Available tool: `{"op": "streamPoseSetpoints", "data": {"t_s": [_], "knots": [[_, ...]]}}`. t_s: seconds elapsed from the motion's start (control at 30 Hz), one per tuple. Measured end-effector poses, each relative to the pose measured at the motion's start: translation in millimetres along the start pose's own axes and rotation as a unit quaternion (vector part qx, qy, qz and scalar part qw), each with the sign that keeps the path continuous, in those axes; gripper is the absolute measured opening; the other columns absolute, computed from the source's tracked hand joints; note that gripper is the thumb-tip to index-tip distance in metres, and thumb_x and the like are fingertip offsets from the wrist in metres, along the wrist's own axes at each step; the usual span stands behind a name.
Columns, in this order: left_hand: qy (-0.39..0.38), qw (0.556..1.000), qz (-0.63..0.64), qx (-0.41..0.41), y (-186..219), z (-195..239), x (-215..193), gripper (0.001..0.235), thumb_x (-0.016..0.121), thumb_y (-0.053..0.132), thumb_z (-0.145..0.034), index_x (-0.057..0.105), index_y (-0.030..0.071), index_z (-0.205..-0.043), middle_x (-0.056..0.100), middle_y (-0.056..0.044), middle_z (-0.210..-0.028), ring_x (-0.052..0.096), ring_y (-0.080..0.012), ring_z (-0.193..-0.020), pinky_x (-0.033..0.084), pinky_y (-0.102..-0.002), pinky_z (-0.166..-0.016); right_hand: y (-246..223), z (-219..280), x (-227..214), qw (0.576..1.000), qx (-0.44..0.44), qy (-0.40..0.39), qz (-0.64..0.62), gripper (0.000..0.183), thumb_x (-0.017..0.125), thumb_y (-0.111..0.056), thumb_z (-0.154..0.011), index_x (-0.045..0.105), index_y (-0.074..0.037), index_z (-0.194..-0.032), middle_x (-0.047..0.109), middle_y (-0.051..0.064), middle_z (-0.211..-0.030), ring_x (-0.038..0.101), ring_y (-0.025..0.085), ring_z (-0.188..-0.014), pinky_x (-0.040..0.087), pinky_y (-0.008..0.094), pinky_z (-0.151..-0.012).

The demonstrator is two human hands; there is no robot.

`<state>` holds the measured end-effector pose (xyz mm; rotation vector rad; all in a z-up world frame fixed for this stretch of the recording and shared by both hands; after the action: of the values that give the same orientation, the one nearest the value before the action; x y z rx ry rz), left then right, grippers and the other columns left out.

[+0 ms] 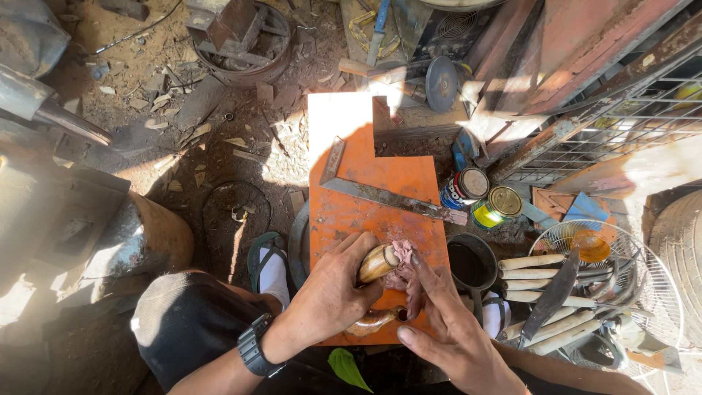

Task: The person scoops pink putty from a container and applies it to a curved wooden object using a putty knife. They smooth the putty over the surface and edges, repeatedly adding more material to fill gaps.

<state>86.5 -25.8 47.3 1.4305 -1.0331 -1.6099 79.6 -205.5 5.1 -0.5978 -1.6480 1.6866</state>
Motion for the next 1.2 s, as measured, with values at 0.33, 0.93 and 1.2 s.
{"op": "streamPoseSetpoints", "data": {"t_s": [0.33,0.93,1.2], "knots": [[-0.001,0.993,-0.09,0.074,5.7,7.4,-6.5,0.037,0.07,-0.002,-0.07,0.057,0.006,-0.103,0.062,-0.012,-0.095,0.063,-0.0366,-0.092,0.049,-0.047,-0.079,-20.7,-7.9,-9.1,0.926,-0.136,0.072,0.344,0.051,0.072,-0.017,-0.091,0.058,-0.007,-0.14,0.054,0.01,-0.116,0.059,0.02,-0.102,0.054,0.034,-0.085],[-0.088,0.981,0.167,-0.052,-12.4,9.3,5.8,0.022,0.067,0.003,-0.084,0.059,0.006,-0.105,0.063,-0.006,-0.079,0.061,-0.0137,-0.069,0.052,-0.035,-0.065,-6.1,5.8,-4.4,0.88,-0.239,0.103,0.396,0.047,0.073,-0.017,-0.091,0.064,-0.009,-0.137,0.05,0.012,-0.122,0.058,0.018,-0.1,0.056,0.029,-0.077],[-0.078,0.988,0.135,-0.006,-11.9,10.7,8.6,0.026,0.068,0.0,-0.082,0.06,0.004,-0.106,0.066,-0.009,-0.084,0.066,-0.0196,-0.074,0.055,-0.037,-0.069,-12.6,1.8,-11.7,0.898,-0.213,0.098,0.372,0.047,0.071,-0.017,-0.092,0.062,-0.008,-0.137,0.05,0.011,-0.12,0.058,0.019,-0.102,0.054,0.032,-0.083]]}}
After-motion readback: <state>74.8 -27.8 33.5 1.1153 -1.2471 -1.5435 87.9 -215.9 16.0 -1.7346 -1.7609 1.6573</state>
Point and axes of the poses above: each hand's wrist, its own z-axis away from the middle knuckle, its own x-axis out of the palm, y = z × x, the point moved 6 cm from there along -z, towards the middle knuckle
